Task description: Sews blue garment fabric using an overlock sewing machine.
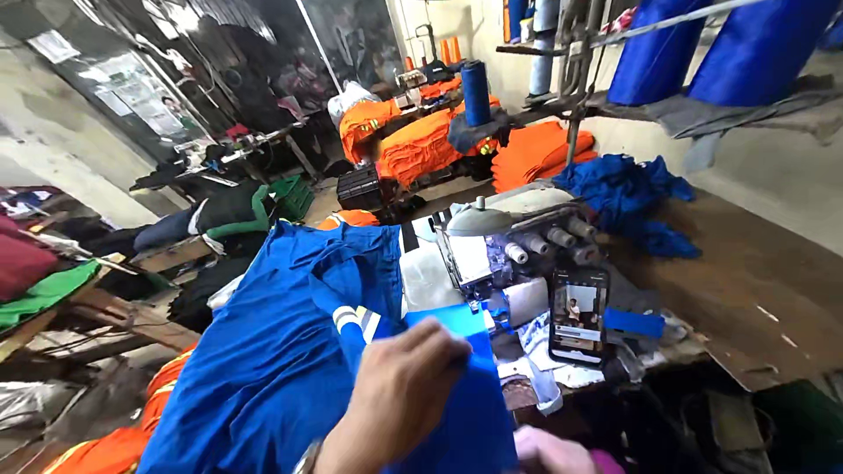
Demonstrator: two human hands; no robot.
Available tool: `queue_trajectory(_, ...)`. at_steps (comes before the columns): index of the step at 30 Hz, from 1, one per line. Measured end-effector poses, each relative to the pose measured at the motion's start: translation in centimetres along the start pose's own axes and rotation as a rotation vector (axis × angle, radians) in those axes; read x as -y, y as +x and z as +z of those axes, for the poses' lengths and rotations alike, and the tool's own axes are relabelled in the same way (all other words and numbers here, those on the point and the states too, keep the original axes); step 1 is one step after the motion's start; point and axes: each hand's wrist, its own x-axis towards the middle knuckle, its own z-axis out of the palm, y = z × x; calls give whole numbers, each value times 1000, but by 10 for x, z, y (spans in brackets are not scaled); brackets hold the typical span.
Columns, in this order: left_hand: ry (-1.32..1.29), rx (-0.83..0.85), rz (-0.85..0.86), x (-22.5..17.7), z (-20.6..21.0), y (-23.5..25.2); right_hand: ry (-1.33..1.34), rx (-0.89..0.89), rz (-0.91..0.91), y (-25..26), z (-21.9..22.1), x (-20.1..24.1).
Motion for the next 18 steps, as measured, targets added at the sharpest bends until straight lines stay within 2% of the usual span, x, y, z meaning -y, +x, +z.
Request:
queue_trajectory(3,96,43,-136,58,68,5,17,-136,408,30,-3,-39)
queue_trajectory(5,142,60,-207,69,86,7,34,-141,484,43,-9,-57)
queue_trajectory(9,126,156,-324,68,83,12,38,-93,543,57,-15,-70)
queue_trajectory(12,119,233,-303,70,77,18,31,-3,581,52,-18,-70)
queue_trajectory(16,-17,359,-322,69,65,24,-22,-70,445,28,-19,-74)
queue_trajectory(18,-13,330,-309,67,66,25,-27,-99,373,20,-22,-78)
